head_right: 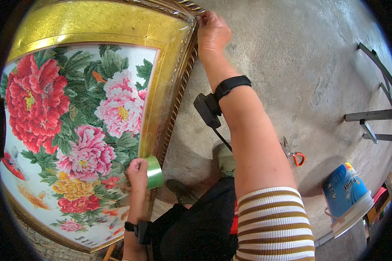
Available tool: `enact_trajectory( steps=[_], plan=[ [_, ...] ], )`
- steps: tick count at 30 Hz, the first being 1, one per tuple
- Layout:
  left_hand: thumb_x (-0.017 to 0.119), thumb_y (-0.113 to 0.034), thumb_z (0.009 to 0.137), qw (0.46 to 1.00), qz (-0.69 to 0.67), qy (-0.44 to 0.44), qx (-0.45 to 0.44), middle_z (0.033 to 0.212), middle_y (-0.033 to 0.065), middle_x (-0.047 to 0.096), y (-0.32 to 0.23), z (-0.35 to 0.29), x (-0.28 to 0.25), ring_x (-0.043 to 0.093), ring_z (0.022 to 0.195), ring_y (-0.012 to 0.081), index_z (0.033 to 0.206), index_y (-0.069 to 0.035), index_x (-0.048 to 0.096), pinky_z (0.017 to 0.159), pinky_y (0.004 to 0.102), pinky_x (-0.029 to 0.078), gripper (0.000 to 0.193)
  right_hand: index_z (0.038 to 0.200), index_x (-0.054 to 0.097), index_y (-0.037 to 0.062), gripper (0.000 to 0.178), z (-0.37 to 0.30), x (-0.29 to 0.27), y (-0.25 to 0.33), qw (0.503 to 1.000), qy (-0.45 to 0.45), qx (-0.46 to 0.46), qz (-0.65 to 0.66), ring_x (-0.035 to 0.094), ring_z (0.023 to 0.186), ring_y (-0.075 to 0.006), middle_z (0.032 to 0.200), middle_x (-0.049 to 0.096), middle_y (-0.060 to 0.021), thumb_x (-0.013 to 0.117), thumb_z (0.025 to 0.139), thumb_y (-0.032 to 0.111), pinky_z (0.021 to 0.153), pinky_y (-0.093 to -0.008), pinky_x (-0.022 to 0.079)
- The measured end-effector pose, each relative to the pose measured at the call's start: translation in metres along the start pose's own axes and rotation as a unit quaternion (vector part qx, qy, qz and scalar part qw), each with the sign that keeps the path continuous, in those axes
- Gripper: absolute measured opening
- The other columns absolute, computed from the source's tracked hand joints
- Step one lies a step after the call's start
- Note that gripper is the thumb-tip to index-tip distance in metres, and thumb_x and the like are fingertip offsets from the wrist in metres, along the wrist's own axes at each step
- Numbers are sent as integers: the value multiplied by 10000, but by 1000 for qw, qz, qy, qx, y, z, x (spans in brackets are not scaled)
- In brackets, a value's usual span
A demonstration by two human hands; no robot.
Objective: Applying clear tape to the edges of a large framed picture.
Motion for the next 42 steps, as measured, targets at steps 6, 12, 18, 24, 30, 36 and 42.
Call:
enact_trajectory(
  steps=[6, 12, 18, 24, 30, 36, 42],
  plan=[
    [591, -80, 768, 999, 46, -14, -12, 661, -17, 527, -3, 2, 2, 453, 586, 54, 788, 0, 573, 529, 207, 373, 85, 723, 625, 142, 233, -2, -3, 2, 990, -123, 58, -43, 576, 673, -311, 758, 595, -79, 700, 659, 353, 582, -393, 460],
    [594, -78, 759, 1000, 3, -23, -9, 667, -9, 542, -6, 2, 4, 469, 594, 57, 786, 8, 578, 538, 210, 385, 92, 708, 636, 124, 213, -3, 0, -5, 996, 14, 74, -49, 576, 644, -307, 749, 596, -82, 673, 684, 332, 582, -408, 456],
    [595, -74, 760, 999, -17, -29, 6, 683, -4, 550, 0, 4, 3, 478, 604, 60, 790, 11, 575, 556, 207, 392, 93, 661, 601, 94, 23, -26, -10, 2, 993, 0, -108, -46, 565, 654, -279, 685, 567, -102, 580, 660, 104, 549, -386, 417],
    [591, -70, 759, 1000, -4, -26, -2, 704, 13, 570, -11, 4, 6, 506, 634, 77, 789, 11, 573, 592, 219, 412, 88, 760, 568, 83, 103, -58, -17, 8, 970, 61, -207, -116, 541, 646, -235, 711, 517, -52, 526, 666, 84, 555, -365, 392],
    [595, -83, 752, 999, 30, -27, 7, 688, 31, 585, -3, 10, 3, 518, 623, 84, 788, 14, 580, 586, 231, 421, 104, 951, 584, 52, 291, -100, -38, 10, 959, 126, -229, -113, 540, 718, -216, 781, 506, -46, 526, 668, 84, 621, -348, 381],
    [581, -66, 770, 999, 50, -15, -4, 727, 28, 581, -6, 10, 3, 518, 644, 83, 804, 18, 569, 595, 218, 417, 92, 893, 577, 42, 183, -99, -53, 12, 948, 242, -205, -36, 554, 722, -249, 774, 530, -94, 518, 727, 92, 617, -377, 409],
    [580, -70, 769, 994, 105, -14, 8, 725, 30, 582, -9, 9, -1, 521, 644, 86, 803, 26, 570, 603, 223, 422, 102, 934, 530, -22, 214, -58, -48, 35, 968, 240, 47, 61, 538, 809, -389, 856, 555, -224, 458, 841, 157, 721, -443, 428]
  ],
)
Point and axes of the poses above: each hand's wrist, its own z-axis towards the middle knuckle, its own x-axis out of the palm, y = z × x, the point moved 2 cm from there along z, towards the middle knuckle
